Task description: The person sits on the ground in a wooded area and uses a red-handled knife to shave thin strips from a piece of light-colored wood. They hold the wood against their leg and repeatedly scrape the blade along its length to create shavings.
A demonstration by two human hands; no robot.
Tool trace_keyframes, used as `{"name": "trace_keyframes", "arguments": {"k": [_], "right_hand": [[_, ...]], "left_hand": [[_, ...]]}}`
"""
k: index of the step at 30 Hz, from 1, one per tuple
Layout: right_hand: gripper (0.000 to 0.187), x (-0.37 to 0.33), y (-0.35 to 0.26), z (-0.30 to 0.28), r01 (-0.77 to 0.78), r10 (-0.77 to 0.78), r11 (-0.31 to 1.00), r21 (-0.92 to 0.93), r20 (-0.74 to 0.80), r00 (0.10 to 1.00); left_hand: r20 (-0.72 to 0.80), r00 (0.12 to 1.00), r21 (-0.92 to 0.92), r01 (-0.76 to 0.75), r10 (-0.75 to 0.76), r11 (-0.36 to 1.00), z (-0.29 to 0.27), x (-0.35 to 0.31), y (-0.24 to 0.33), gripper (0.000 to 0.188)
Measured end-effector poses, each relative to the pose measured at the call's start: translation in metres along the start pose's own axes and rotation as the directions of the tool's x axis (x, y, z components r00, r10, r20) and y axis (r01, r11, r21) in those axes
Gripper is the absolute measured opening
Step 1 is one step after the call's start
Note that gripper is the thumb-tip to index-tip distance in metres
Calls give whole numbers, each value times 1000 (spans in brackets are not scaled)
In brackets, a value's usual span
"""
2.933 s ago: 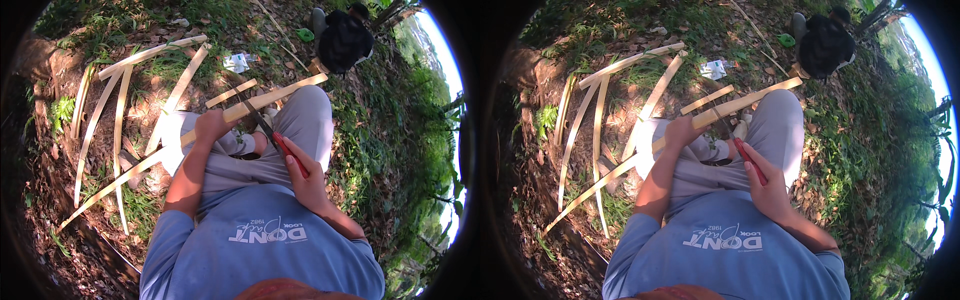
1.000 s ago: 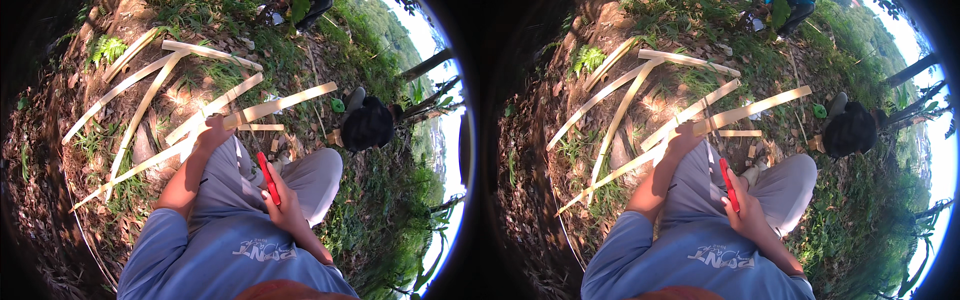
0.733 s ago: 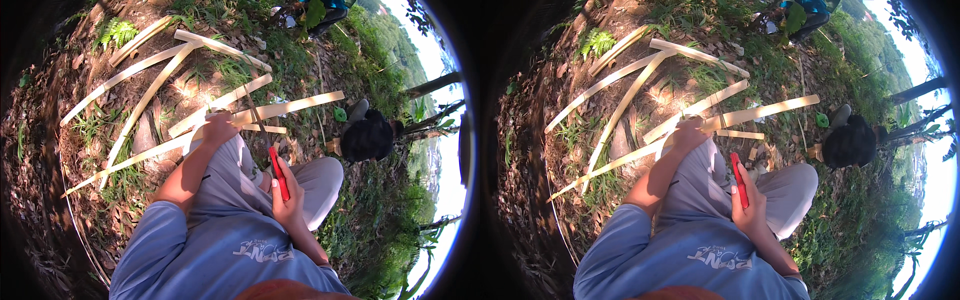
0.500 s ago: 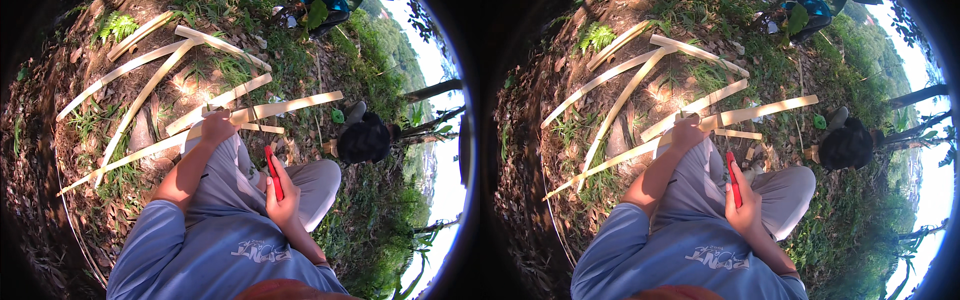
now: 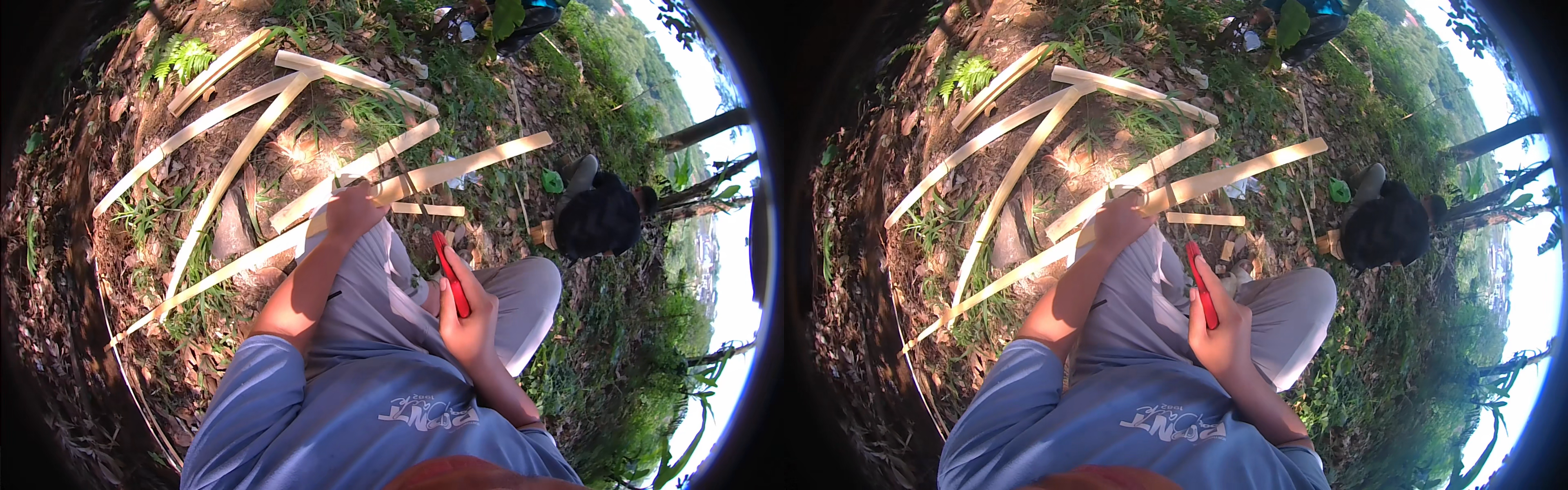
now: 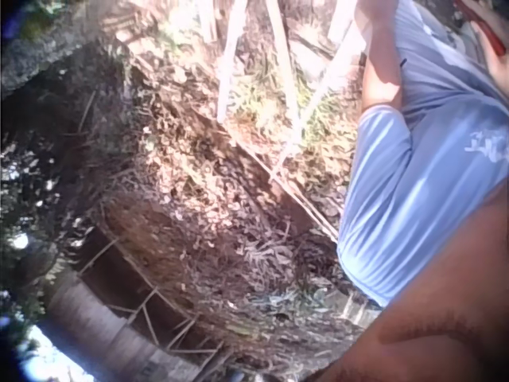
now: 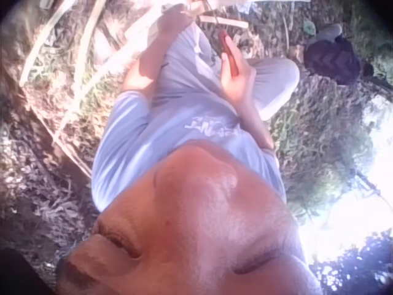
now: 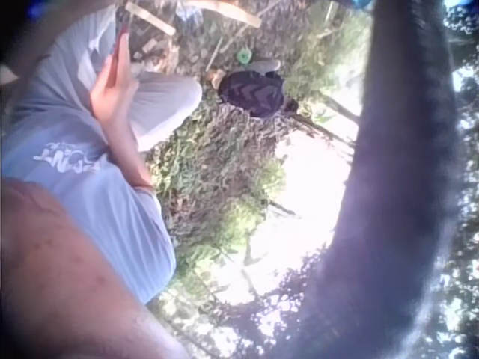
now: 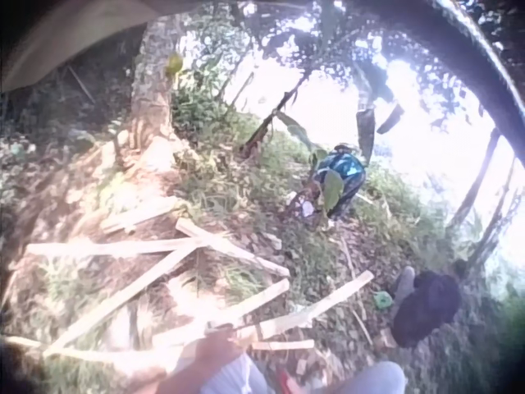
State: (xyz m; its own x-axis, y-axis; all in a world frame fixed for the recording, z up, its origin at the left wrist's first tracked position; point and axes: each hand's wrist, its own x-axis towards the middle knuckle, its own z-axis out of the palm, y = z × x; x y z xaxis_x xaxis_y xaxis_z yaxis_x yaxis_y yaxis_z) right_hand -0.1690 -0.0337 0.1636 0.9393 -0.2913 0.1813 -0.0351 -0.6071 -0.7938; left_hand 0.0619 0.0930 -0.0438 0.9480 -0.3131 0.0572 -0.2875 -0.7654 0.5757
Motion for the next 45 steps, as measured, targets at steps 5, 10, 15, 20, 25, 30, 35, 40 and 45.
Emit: {"name": "trace_keyframes", "arguments": {"k": [5, 10, 15, 20, 25, 30, 35, 40, 45], "right_hand": [[42, 8, -8, -2, -27, 27, 1000, -4, -9, 1000], [42, 16, -1, 0, -36, 36, 999, -16, -14, 999], [40, 24, -8, 2, -48, 48, 999, 22, -3, 999], [39, 34, 4, 4, 37, -37, 999, 11, -38, 999], [40, 39, -3, -2, 30, -30, 1000, 7, 8, 1000], [40, 49, 27, 24, 153, -154, 988, -22, -33, 988], [42, 65, 71, 62, 49, -48, 998, 36, -22, 999], [46, 90, 82, 86, 129, -129, 991, 42, 5, 992], [43, 91, 87, 83, -13, 14, 994, 109, -6, 1000]], "left_hand": [[3, 1000, 87, 17, -17, 996, 6, -1, -1, 53], [4, 993, 171, 113, -115, 979, 23, 1, -7, 68], [42, 991, 50, 122, -124, 991, 23, 4, -11, 72], [28, 996, -5, 82, -81, 997, 7, 5, -7, 62], [21, 997, -95, 70, -69, 993, 13, 8, -14, 58], [-104, 994, 17, 23, -21, 1000, 53, 5, -39, 53], [-185, 975, 65, -109, 119, 992, 43, -13, -22, 45], [-221, 831, 681, -244, 511, 691, 82, 9, -59, 29], [-13, 998, 100, -56, 58, 993, 36, 3, -22, 44]]}}
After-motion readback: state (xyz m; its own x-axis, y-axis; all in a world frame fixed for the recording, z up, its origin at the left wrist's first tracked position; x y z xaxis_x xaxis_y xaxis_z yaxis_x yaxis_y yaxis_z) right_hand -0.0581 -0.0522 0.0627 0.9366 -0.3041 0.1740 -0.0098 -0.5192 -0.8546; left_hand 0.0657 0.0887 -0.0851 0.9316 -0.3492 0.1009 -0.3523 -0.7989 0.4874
